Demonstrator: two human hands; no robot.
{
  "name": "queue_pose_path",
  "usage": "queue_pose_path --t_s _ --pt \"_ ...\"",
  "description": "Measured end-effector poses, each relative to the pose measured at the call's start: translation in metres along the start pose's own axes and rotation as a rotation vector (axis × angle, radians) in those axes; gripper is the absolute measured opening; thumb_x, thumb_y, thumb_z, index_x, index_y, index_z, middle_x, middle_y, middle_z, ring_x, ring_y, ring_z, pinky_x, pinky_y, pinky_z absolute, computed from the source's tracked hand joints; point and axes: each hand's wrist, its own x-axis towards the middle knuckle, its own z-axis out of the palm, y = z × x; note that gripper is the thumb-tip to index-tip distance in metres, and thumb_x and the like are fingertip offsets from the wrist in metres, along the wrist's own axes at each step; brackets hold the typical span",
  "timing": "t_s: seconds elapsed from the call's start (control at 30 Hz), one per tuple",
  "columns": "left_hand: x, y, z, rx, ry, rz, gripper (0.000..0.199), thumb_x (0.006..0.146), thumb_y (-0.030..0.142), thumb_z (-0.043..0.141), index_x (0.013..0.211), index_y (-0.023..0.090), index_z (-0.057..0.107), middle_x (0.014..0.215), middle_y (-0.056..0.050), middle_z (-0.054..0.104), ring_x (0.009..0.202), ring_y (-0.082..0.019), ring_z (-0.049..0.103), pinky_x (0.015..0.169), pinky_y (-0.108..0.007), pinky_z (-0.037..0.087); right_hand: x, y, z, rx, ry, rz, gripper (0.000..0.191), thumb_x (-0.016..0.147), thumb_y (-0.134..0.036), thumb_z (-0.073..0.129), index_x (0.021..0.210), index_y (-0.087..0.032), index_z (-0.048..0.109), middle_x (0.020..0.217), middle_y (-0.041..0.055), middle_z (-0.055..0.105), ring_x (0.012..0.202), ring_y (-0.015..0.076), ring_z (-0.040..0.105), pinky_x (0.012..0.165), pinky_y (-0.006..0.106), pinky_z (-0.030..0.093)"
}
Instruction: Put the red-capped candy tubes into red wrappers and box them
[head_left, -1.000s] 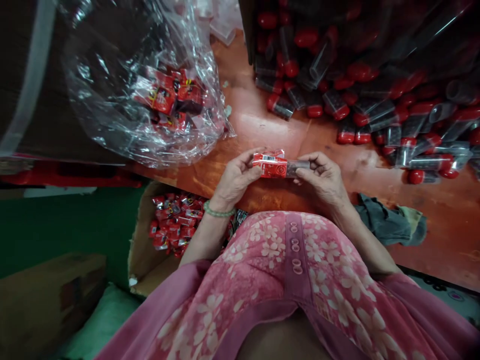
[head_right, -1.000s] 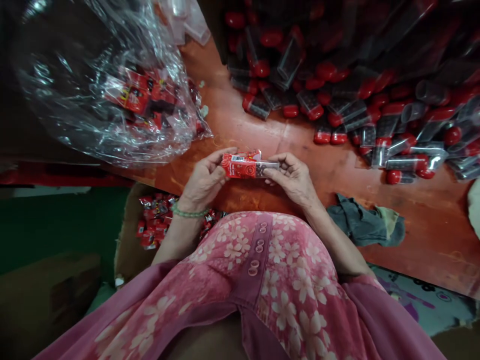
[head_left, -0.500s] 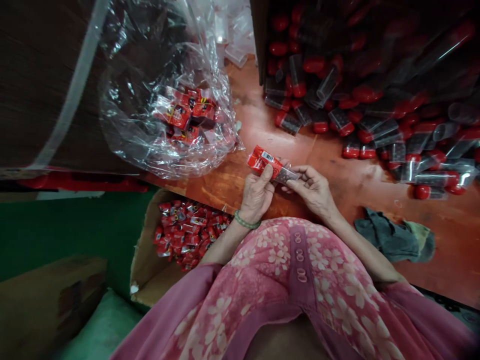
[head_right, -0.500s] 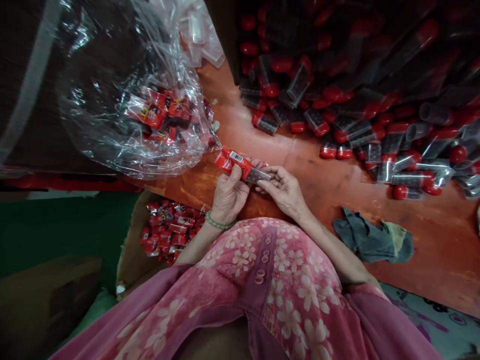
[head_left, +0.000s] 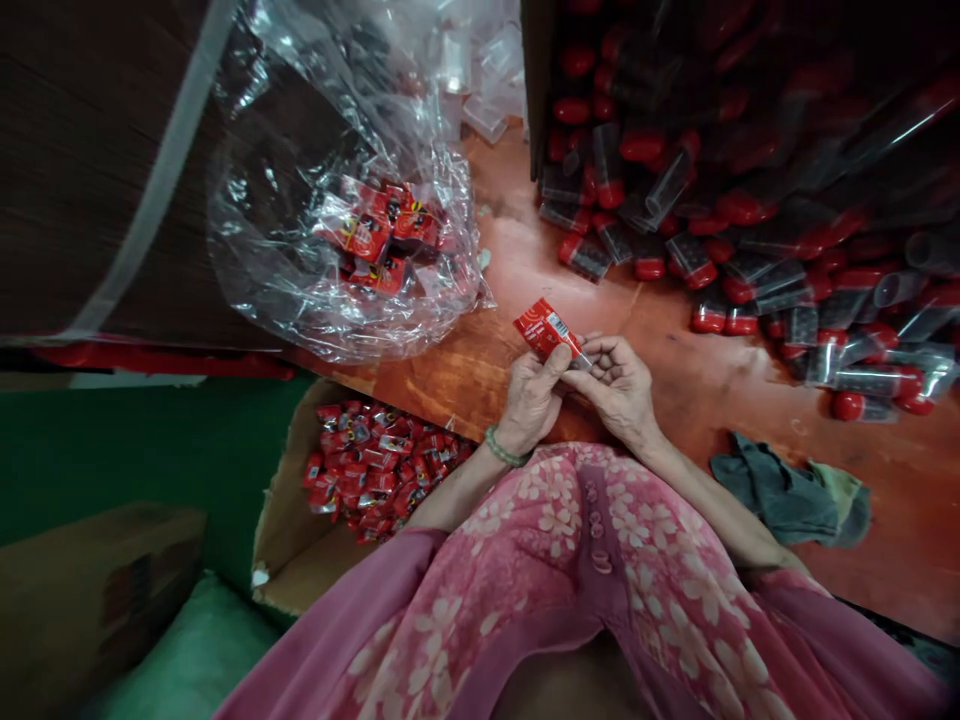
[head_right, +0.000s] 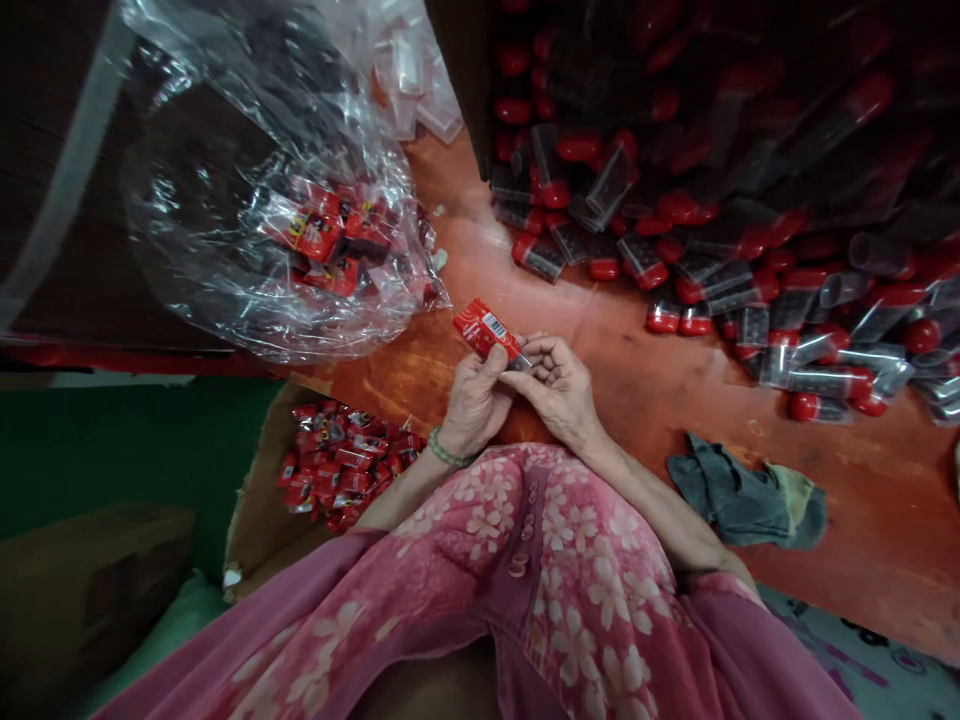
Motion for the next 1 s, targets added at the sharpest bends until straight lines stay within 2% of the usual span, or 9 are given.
queue_pose_path --t_s 0.1,0.23,0.4,0.53,0.67,0.77,0.83,0.93,1.0 --pt "-0.002 0.004 -0.004 0.039 -0.05 -0.034 0.05 0.063 0.061 0.087 0.085 0.017 0.077 0.097 -0.008 0.079 0.107 -0.026 0.073 0.098 -0.036 0.056 -0.001 0.006 -0.01 -0.097 -0.01 -0.111 0.055 0.065 -0.058 0.088 0.095 -0.026 0.054 0.097 0.0006 0.071 0.079 0.0149 0.071 0.074 0.029 0.06" --pt "-0.008 0.007 -0.009 0.105 -0.17 -0.077 0.049 0.068 0.06 0.085 0.088 0.016 0.079 0.094 -0.007 0.079 0.095 -0.022 0.073 0.094 -0.034 0.055 0.0 0.008 -0.033 -0.438 -0.022 -0.421 0.055 0.07 -0.062 0.084 0.102 -0.027 0.057 0.09 0.0034 0.075 0.068 0.0186 0.07 0.062 0.032 0.058" --pt "-0.014 0.009 -0.01 0.104 -0.344 -0.109 0.045 0.076 0.052 0.082 0.107 0.019 0.079 0.119 -0.01 0.076 0.111 -0.025 0.071 0.102 -0.034 0.052 0.005 0.003 -0.051 -0.732 -0.097 -0.721 0.042 0.078 -0.061 0.078 0.089 -0.025 0.061 0.065 0.0025 0.071 0.053 0.0186 0.065 0.056 0.032 0.052" --pt "-0.017 0.009 -0.012 0.124 -0.402 -0.134 0.045 0.079 0.046 0.081 0.115 0.02 0.078 0.132 -0.012 0.071 0.119 -0.027 0.068 0.106 -0.036 0.051 0.006 0.007 -0.056 -0.77 -0.152 -0.768 0.042 0.084 -0.067 0.068 0.083 -0.026 0.061 0.054 0.0004 0.062 0.048 0.0178 0.058 0.054 0.032 0.047" --pt "-0.019 0.008 -0.016 0.134 -0.419 -0.173 0.052 0.078 0.048 0.081 0.121 0.02 0.076 0.126 -0.012 0.074 0.113 -0.027 0.07 0.1 -0.036 0.053 0.006 0.013 -0.054 -0.769 -0.192 -0.803 0.042 0.087 -0.067 0.064 0.08 -0.025 0.062 0.056 0.0018 0.063 0.05 0.0173 0.057 0.054 0.032 0.047" --pt "-0.025 0.013 -0.028 0.21 -0.377 -0.16 0.052 0.078 0.049 0.08 0.121 0.02 0.076 0.113 -0.01 0.078 0.104 -0.025 0.072 0.098 -0.035 0.054 0.004 0.011 -0.044 -0.786 -0.272 -0.835 0.041 0.091 -0.063 0.062 0.081 -0.024 0.064 0.058 0.0027 0.065 0.052 0.0171 0.059 0.056 0.031 0.048" --pt "-0.035 0.023 -0.042 0.333 -0.302 -0.155 0.046 0.078 0.05 0.079 0.112 0.019 0.079 0.102 -0.008 0.08 0.095 -0.023 0.073 0.094 -0.035 0.056 0.003 0.004 -0.035 -0.835 -0.407 -0.823 0.038 0.094 -0.059 0.06 0.088 -0.022 0.067 0.067 0.0047 0.07 0.059 0.0178 0.064 0.061 0.031 0.05" --pt "-0.063 0.046 -0.072 0.537 -0.102 -0.142 0.042 0.076 0.05 0.08 0.103 0.018 0.081 0.104 -0.008 0.08 0.097 -0.025 0.072 0.095 -0.038 0.055 0.002 -0.01 -0.028 -0.96 -0.6 -0.795 0.038 0.097 -0.054 0.059 0.109 -0.019 0.069 0.082 0.0078 0.076 0.075 0.0206 0.069 0.074 0.033 0.052" --pt "-0.088 0.065 -0.097 0.629 0.098 -0.11 0.044 0.073 0.051 0.082 0.105 0.02 0.081 0.113 -0.008 0.079 0.108 -0.029 0.07 0.102 -0.042 0.052 0.005 -0.018 -0.03 -1.045 -0.589 -0.764 0.042 0.097 -0.052 0.058 0.117 -0.017 0.068 0.093 0.0117 0.077 0.086 0.0244 0.071 0.082 0.037 0.053"
